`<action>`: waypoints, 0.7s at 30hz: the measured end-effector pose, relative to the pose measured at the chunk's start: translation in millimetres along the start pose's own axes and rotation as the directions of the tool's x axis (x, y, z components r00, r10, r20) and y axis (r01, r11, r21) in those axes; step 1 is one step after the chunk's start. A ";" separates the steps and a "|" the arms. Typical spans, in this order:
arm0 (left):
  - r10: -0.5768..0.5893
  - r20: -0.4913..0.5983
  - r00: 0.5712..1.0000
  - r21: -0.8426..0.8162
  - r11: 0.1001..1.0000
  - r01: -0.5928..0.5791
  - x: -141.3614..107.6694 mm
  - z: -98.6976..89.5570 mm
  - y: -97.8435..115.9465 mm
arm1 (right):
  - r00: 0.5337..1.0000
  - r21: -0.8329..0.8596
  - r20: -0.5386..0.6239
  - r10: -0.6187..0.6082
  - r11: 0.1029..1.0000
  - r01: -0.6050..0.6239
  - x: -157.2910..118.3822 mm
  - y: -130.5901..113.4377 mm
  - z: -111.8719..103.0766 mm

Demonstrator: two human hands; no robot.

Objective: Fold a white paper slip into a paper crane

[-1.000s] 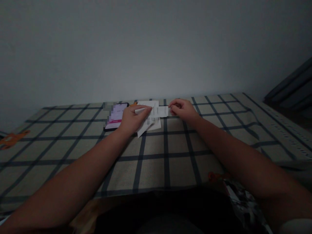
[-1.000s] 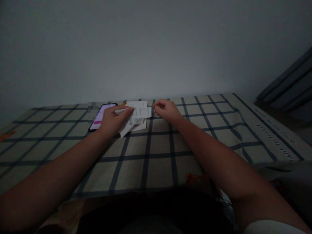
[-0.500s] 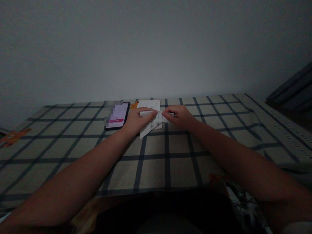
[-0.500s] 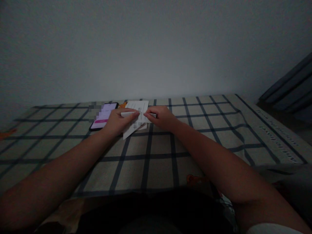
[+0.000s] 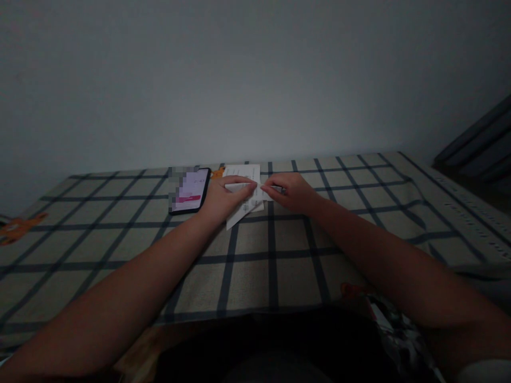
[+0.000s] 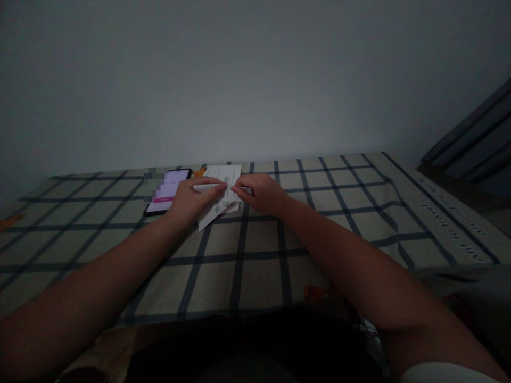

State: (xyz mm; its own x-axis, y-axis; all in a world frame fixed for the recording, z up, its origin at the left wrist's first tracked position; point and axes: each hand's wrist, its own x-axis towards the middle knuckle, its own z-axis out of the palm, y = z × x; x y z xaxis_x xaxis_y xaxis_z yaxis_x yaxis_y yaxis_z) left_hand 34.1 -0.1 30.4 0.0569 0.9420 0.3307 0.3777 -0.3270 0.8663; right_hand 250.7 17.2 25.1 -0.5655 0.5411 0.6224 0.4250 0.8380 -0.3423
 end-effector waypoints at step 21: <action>0.172 -0.048 0.984 0.132 0.977 -0.165 28.3 -25.7 -28.4 | 0.987 0.007 -0.051 0.155 0.988 -0.155 -1.8 9.3 -12.6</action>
State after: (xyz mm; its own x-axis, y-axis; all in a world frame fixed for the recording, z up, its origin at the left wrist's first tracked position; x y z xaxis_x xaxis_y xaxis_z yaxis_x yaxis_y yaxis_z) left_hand 1.2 33.9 24.8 0.0764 0.8668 0.4928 0.4817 -0.4648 0.7429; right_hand 264.6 23.2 29.7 -0.4559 0.6604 0.5966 0.5024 0.7443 -0.4401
